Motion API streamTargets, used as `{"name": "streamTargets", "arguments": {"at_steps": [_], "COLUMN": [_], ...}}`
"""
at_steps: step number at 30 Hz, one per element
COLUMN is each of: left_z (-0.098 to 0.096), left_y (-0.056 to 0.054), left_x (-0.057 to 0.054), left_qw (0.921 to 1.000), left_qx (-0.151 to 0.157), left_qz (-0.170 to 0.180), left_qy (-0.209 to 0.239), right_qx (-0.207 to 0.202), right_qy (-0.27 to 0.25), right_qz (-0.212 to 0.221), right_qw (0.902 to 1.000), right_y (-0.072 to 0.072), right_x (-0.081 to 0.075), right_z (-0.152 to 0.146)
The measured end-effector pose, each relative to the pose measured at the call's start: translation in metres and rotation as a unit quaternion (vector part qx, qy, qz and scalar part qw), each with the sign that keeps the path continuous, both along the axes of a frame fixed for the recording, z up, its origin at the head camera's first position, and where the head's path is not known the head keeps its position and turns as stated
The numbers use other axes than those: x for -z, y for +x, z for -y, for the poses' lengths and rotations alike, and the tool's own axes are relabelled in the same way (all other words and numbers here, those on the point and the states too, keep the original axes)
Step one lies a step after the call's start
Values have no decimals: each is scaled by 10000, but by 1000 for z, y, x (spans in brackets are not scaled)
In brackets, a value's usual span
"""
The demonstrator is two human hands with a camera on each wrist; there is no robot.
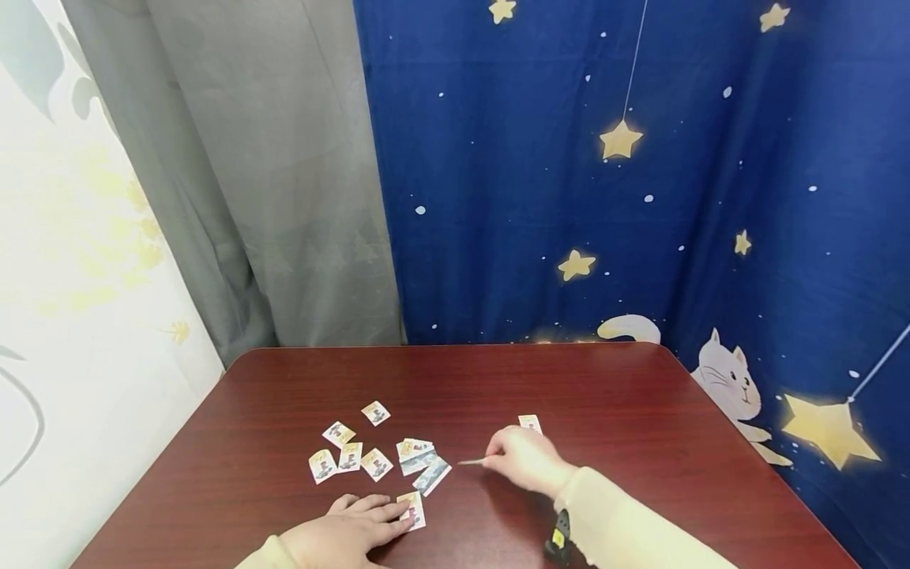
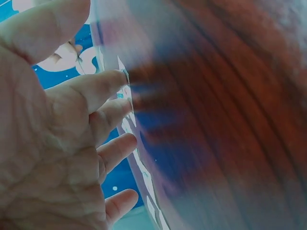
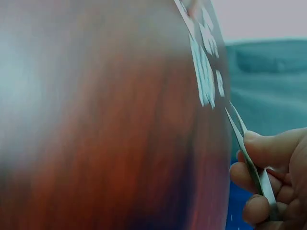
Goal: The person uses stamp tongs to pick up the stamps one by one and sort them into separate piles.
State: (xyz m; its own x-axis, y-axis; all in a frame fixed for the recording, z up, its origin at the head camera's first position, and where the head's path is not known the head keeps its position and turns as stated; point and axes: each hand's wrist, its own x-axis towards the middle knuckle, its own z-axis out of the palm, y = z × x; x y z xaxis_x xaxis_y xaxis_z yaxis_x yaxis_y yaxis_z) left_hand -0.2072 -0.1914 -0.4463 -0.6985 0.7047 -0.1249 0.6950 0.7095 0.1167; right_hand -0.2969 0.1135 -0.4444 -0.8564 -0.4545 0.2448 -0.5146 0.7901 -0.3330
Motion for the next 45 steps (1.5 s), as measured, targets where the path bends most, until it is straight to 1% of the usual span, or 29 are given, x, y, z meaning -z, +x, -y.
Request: {"name": "streamTargets", "arguments": {"at_steps": [2,4,7,10,14,15,17,21,24,27,35,42,45], "left_z": [-1,-2,-2,-2,-2,-2,-2,-3,-4,-7,-17,-31,-37], "left_y": [0,-1,-1,0,1,1,1,0,1,0,-3,-4,-5], "left_x": [0,1,3,4,5,5,6,6,6,6,6,2,1], "left_qw": [10000,9999,9996,9993,9997,9998,9997,9996,9996,9995,9984,9979,9983], "left_qx": [57,102,174,236,196,160,127,212,266,299,489,450,387], "left_qz": [-53,-136,-211,-268,-70,51,217,149,17,4,-245,-418,-356], "left_qy": [16,4,-10,-72,-113,-105,-65,-63,-80,-63,-146,-227,-232], "right_qx": [-218,-350,-419,-440,-485,-493,-479,-388,-328,-268,-149,-107,-148], "right_qy": [114,228,321,321,229,191,131,105,139,171,224,-63,-188], "right_qz": [3,-26,-150,-173,-133,-126,-118,-125,-116,-107,-97,-160,-105], "right_qw": [9997,9991,9985,9984,9985,9985,9987,9991,9993,9994,9996,9998,9997], "right_y": [4,6,6,4,1,0,-1,-5,-7,-9,-13,-11,-10], "right_x": [1,3,6,10,16,17,19,21,22,22,23,17,14], "right_z": [12,22,30,32,32,32,33,35,39,42,50,42,34]}}
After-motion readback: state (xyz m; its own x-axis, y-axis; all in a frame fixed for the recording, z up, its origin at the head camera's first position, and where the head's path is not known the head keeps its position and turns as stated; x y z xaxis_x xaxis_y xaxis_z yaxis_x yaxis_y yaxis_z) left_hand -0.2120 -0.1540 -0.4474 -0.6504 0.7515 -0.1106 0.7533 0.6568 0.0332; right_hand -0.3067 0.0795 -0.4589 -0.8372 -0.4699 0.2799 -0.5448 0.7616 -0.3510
